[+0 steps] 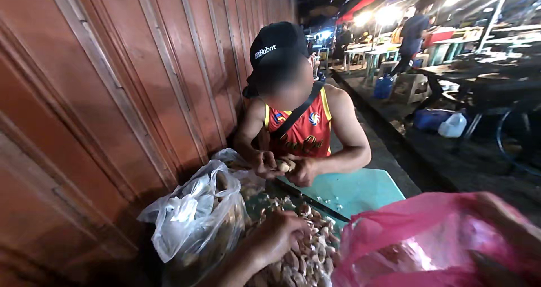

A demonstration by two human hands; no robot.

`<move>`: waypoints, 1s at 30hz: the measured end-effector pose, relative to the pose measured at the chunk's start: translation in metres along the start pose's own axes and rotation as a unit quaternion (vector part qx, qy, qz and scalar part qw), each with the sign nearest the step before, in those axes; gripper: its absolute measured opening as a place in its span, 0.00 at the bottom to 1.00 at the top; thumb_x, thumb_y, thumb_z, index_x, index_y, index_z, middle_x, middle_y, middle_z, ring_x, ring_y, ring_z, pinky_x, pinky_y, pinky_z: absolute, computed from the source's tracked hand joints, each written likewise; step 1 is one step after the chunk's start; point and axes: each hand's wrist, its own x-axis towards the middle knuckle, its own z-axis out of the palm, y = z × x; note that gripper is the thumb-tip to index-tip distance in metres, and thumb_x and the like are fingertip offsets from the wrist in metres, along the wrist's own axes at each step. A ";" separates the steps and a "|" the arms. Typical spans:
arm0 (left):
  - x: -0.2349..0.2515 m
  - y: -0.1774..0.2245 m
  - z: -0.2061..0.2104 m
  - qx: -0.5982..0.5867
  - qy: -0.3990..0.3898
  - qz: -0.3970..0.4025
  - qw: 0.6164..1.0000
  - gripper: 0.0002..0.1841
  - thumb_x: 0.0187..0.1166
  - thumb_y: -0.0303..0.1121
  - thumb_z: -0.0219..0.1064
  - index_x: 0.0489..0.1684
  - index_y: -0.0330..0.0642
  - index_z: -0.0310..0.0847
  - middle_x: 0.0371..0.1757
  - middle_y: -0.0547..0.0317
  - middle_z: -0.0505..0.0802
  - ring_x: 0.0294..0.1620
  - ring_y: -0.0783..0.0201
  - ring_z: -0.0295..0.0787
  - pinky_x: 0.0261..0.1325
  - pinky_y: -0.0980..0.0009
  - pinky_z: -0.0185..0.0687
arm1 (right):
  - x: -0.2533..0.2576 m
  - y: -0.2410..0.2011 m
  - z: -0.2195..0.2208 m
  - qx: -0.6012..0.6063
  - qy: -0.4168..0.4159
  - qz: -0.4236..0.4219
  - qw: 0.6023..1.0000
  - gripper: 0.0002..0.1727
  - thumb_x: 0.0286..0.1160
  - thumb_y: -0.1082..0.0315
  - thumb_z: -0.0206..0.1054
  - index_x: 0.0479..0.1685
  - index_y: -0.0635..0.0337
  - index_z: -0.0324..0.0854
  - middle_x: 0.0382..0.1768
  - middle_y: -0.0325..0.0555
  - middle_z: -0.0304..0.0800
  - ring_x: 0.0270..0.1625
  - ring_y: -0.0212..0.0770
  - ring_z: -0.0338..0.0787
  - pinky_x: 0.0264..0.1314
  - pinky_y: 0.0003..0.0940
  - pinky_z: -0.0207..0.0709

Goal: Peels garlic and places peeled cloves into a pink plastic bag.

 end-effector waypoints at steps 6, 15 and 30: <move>0.003 0.003 0.008 0.049 -0.028 -0.139 0.989 0.16 0.86 0.32 0.63 0.67 0.39 0.86 0.66 0.34 0.84 0.64 0.43 0.85 0.70 0.52 0.81 | 0.012 -0.007 -0.003 -0.092 -0.246 0.060 0.963 0.33 0.76 0.75 0.63 0.82 0.81 0.64 0.70 0.86 0.73 0.70 0.78 0.79 0.73 0.68 0.70; 0.002 -0.004 0.003 0.020 -0.025 -0.075 0.997 0.17 0.90 0.32 0.56 0.69 0.40 0.86 0.60 0.39 0.92 0.64 0.45 0.89 0.74 0.50 0.78 | 0.005 -0.002 -0.006 -0.060 -0.232 0.105 0.965 0.38 0.74 0.69 0.69 0.85 0.75 0.62 0.73 0.82 0.72 0.73 0.75 0.77 0.75 0.68 0.68; 0.004 0.021 -0.003 -0.606 0.339 -0.168 0.700 0.19 0.90 0.32 0.54 0.19 0.53 0.69 0.10 0.73 0.64 0.09 0.76 0.58 0.16 0.81 0.61 | 0.005 0.005 -0.015 -0.064 -0.261 0.061 0.961 0.40 0.75 0.68 0.69 0.85 0.79 0.59 0.71 0.82 0.75 0.72 0.78 0.78 0.74 0.70 0.68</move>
